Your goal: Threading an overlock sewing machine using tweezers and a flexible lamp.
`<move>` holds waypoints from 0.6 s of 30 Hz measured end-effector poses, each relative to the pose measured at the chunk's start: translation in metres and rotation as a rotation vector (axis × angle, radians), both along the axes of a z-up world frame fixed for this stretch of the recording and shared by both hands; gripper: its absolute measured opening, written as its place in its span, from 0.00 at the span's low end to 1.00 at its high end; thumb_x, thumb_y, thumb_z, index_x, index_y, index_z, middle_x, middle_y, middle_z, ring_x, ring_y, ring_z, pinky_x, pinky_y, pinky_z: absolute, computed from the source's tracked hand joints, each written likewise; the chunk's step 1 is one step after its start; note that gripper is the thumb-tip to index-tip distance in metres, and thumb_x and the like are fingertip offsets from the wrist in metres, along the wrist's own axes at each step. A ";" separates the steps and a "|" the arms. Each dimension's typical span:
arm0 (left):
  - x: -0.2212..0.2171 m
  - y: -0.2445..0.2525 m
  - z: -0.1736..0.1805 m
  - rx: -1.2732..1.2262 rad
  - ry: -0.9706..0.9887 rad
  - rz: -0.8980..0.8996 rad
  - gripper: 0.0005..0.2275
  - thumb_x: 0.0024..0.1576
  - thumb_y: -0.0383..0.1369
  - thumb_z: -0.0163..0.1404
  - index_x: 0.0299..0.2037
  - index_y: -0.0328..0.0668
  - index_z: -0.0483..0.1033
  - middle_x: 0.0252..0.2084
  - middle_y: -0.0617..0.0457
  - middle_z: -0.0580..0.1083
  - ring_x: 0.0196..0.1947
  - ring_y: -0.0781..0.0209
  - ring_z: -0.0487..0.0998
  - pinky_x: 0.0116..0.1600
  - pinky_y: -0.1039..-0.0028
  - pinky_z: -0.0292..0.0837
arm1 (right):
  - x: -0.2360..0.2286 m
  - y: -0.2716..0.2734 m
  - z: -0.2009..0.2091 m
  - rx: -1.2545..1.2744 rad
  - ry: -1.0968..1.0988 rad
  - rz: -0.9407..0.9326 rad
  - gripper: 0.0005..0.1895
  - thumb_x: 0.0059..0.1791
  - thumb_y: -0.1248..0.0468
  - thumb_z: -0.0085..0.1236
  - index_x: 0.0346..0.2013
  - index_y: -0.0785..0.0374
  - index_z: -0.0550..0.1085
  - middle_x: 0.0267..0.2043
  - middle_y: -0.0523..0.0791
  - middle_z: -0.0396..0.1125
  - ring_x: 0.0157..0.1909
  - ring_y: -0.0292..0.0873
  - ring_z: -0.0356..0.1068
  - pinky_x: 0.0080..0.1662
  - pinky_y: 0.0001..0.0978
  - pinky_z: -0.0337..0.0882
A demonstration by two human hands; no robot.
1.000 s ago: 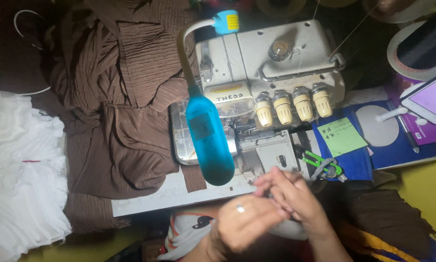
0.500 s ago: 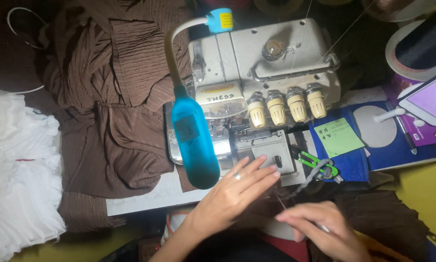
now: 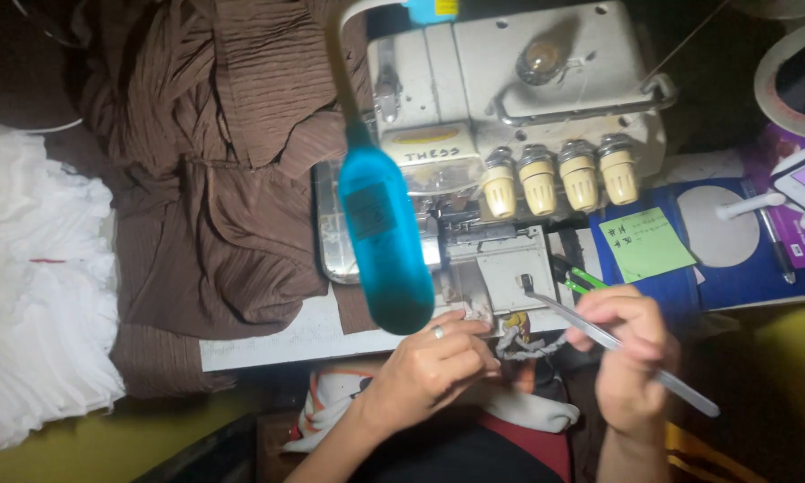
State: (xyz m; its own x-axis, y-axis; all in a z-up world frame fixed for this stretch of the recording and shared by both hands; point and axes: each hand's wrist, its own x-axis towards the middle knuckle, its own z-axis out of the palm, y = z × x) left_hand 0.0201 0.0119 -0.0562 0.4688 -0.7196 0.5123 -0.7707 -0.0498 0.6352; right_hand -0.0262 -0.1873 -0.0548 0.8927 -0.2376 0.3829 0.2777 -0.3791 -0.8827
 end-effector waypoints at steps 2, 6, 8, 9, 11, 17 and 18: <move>-0.007 0.009 -0.004 -0.030 -0.018 0.014 0.04 0.55 0.26 0.40 0.31 0.37 0.68 0.33 0.52 0.69 0.44 0.49 0.70 0.54 0.59 0.60 | 0.015 0.030 0.020 -0.040 -0.153 0.037 0.23 0.48 0.49 0.28 0.25 0.66 0.61 0.24 0.47 0.60 0.26 0.39 0.64 0.26 0.19 0.67; -0.013 0.028 0.002 -0.068 -0.005 0.005 0.07 0.56 0.24 0.34 0.30 0.32 0.66 0.34 0.48 0.68 0.41 0.49 0.69 0.49 0.62 0.62 | 0.041 0.071 0.037 -0.256 -0.184 0.021 0.03 0.40 0.74 0.52 0.26 0.67 0.68 0.33 0.51 0.62 0.35 0.45 0.68 0.40 0.26 0.69; -0.014 0.035 0.007 -0.115 0.000 -0.018 0.09 0.57 0.23 0.32 0.28 0.30 0.65 0.33 0.47 0.68 0.38 0.49 0.69 0.45 0.65 0.63 | 0.053 0.081 0.035 -0.341 -0.246 -0.015 0.07 0.38 0.77 0.56 0.26 0.66 0.69 0.32 0.50 0.63 0.36 0.43 0.67 0.41 0.27 0.68; -0.015 0.037 0.006 -0.086 -0.008 0.004 0.07 0.56 0.22 0.35 0.28 0.32 0.66 0.32 0.48 0.68 0.37 0.52 0.69 0.45 0.66 0.63 | 0.058 0.084 0.033 -0.355 -0.294 -0.024 0.06 0.39 0.78 0.56 0.26 0.68 0.69 0.32 0.51 0.64 0.35 0.44 0.67 0.40 0.28 0.68; -0.014 0.043 0.006 -0.057 -0.017 0.027 0.06 0.55 0.20 0.38 0.27 0.33 0.66 0.31 0.50 0.67 0.36 0.55 0.69 0.45 0.67 0.63 | 0.067 0.089 0.027 -0.369 -0.343 -0.032 0.05 0.39 0.78 0.55 0.26 0.69 0.70 0.31 0.51 0.65 0.34 0.44 0.68 0.39 0.28 0.69; -0.006 0.049 0.006 -0.060 -0.016 0.015 0.05 0.55 0.20 0.39 0.28 0.33 0.66 0.28 0.49 0.66 0.33 0.55 0.68 0.44 0.67 0.63 | 0.080 0.095 0.012 -0.383 -0.366 -0.020 0.02 0.41 0.78 0.50 0.28 0.74 0.70 0.33 0.55 0.65 0.34 0.48 0.68 0.38 0.31 0.69; -0.005 0.050 0.007 -0.064 -0.013 0.017 0.06 0.55 0.20 0.38 0.28 0.33 0.66 0.28 0.49 0.66 0.34 0.55 0.68 0.45 0.67 0.62 | 0.081 0.095 0.009 -0.341 -0.373 -0.036 0.02 0.41 0.78 0.50 0.28 0.75 0.70 0.32 0.55 0.65 0.34 0.48 0.68 0.38 0.31 0.69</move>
State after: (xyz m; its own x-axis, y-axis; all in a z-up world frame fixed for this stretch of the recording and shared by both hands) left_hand 0.0150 0.0616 -0.0496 0.4737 -0.6773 0.5630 -0.7784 -0.0229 0.6274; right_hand 0.0550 -0.0919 -0.0453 0.6736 -0.0716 0.7356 0.5320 -0.6439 -0.5498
